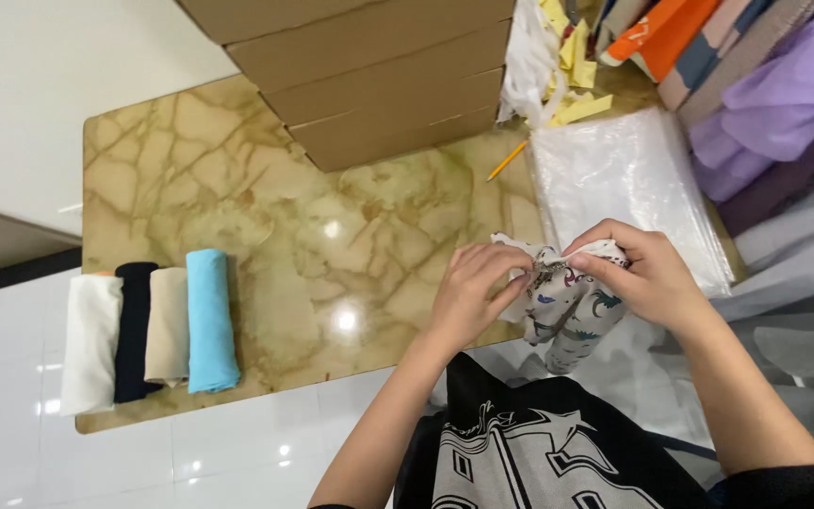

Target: The person takes a white t-shirt from a hanger, folds it on a marble-patterned table, and places it with other folded clothes. They then take a patterned t-shirt and a gray t-shirt from hangers, fold each one, and add them to the stack.

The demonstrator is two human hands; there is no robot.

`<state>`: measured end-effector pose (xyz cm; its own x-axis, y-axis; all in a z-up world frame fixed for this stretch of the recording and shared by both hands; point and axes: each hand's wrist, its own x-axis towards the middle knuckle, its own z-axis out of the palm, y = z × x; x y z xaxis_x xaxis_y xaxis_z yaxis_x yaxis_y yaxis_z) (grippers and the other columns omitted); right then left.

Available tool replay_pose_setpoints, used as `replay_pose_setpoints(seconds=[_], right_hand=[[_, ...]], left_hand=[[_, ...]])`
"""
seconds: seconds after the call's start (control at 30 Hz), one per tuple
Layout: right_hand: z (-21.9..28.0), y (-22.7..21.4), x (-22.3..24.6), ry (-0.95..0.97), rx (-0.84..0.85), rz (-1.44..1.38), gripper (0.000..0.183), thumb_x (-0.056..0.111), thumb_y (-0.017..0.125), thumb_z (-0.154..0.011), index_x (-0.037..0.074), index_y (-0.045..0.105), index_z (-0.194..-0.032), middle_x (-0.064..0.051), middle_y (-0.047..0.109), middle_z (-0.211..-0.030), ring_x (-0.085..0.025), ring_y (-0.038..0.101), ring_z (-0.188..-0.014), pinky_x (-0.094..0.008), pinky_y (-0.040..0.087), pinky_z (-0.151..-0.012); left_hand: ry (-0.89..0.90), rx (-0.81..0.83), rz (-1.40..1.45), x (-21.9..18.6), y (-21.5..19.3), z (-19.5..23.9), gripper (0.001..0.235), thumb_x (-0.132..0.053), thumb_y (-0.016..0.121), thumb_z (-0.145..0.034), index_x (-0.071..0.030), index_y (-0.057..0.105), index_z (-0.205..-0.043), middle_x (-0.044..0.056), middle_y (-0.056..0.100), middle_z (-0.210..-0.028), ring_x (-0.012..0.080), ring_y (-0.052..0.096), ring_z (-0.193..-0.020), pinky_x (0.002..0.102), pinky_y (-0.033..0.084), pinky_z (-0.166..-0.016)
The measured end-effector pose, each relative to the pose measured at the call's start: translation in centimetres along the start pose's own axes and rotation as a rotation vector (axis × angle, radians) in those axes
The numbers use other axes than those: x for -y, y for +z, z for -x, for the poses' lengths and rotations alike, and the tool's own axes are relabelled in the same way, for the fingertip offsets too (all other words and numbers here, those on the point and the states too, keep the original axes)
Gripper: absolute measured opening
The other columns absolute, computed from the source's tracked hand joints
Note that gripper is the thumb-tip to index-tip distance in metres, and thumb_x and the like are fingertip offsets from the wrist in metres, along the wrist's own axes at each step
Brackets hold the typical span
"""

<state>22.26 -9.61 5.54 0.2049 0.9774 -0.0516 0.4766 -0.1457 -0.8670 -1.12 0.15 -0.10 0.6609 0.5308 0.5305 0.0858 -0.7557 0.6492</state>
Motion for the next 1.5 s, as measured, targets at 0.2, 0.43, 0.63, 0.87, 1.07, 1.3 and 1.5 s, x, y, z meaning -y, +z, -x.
replay_pose_setpoints(seconds=[0.2, 0.43, 0.63, 0.87, 1.07, 1.3, 1.5], right_hand=[[-1.5, 4.2, 2.4, -0.014, 0.104, -0.138, 0.014, 0.017, 0.076, -0.097, 0.005, 0.079, -0.102, -0.001, 0.076, -0.088, -0.007, 0.064, -0.08, -0.021, 0.047, -0.073], [-1.4, 10.5, 6.3, 0.049, 0.019, -0.214, 0.015, 0.02, 0.072, -0.101, 0.006, 0.072, -0.102, -0.003, 0.072, -0.091, -0.01, 0.062, -0.082, -0.024, 0.048, -0.075], [-1.0, 15.1, 8.9, -0.015, 0.092, -0.185, 0.016, 0.022, 0.073, -0.099, 0.007, 0.076, -0.102, -0.001, 0.075, -0.087, -0.008, 0.061, -0.075, -0.023, 0.045, -0.069], [-0.6, 17.7, 10.6, -0.048, 0.035, -0.233, 0.011, 0.018, 0.073, -0.1, 0.008, 0.074, -0.103, -0.001, 0.068, -0.076, -0.009, 0.048, -0.063, -0.024, 0.036, -0.059], [-2.5, 18.2, 11.4, -0.093, 0.075, -0.022, 0.01, 0.02, 0.075, -0.099, 0.012, 0.075, -0.105, 0.001, 0.077, -0.091, -0.008, 0.057, -0.07, -0.023, 0.043, -0.064], [-5.2, 18.5, 9.2, -0.045, 0.061, -0.002, 0.007, 0.021, 0.079, -0.101, 0.015, 0.079, -0.103, 0.006, 0.074, -0.091, -0.004, 0.055, -0.077, -0.022, 0.041, -0.068], [-5.7, 20.0, 7.7, -0.109, 0.349, 0.026, 0.043, 0.012, 0.096, -0.073, 0.002, 0.079, -0.112, -0.02, 0.074, -0.086, -0.025, 0.06, -0.081, -0.035, 0.048, -0.074]], left_hand=[[0.067, -0.201, -0.009, 0.5, -4.7, 2.9, 0.021, 0.001, 0.073, -0.099, -0.007, 0.056, -0.109, 0.01, 0.074, -0.123, 0.0258, 0.073, -0.11, 0.042, 0.055, -0.098], [0.08, -0.277, -0.079, 3.1, -10.4, 7.0, 0.016, 0.008, 0.062, -0.104, -0.006, 0.07, -0.106, 0.008, 0.072, -0.116, 0.0264, 0.071, -0.097, 0.039, 0.059, -0.082], [-0.021, -0.226, 0.013, 3.5, -15.0, 9.2, 0.015, -0.011, 0.064, -0.108, -0.01, 0.074, -0.119, 0.013, 0.068, -0.123, 0.0288, 0.072, -0.106, 0.04, 0.058, -0.093], [-0.189, -0.062, -0.088, 8.4, -14.2, 14.4, 0.025, -0.04, 0.077, -0.096, -0.017, 0.08, -0.106, -0.005, 0.069, -0.127, 0.0209, 0.066, -0.112, 0.041, 0.046, -0.092], [-0.341, -0.196, -0.065, 11.5, -13.0, 19.0, 0.015, -0.016, 0.079, -0.096, -0.007, 0.077, -0.107, 0.001, 0.071, -0.122, 0.0197, 0.071, -0.107, 0.035, 0.05, -0.091], [-0.283, -0.4, -0.262, 4.0, -17.3, 21.6, 0.008, -0.007, 0.08, -0.096, -0.008, 0.078, -0.104, 0.004, 0.076, -0.116, 0.0201, 0.075, -0.102, 0.032, 0.058, -0.087], [-0.58, -0.632, -0.412, -0.7, -16.4, 25.2, 0.016, -0.008, 0.089, -0.083, -0.018, 0.084, -0.094, -0.002, 0.08, -0.099, 0.0215, 0.072, -0.094, 0.034, 0.057, -0.092]])
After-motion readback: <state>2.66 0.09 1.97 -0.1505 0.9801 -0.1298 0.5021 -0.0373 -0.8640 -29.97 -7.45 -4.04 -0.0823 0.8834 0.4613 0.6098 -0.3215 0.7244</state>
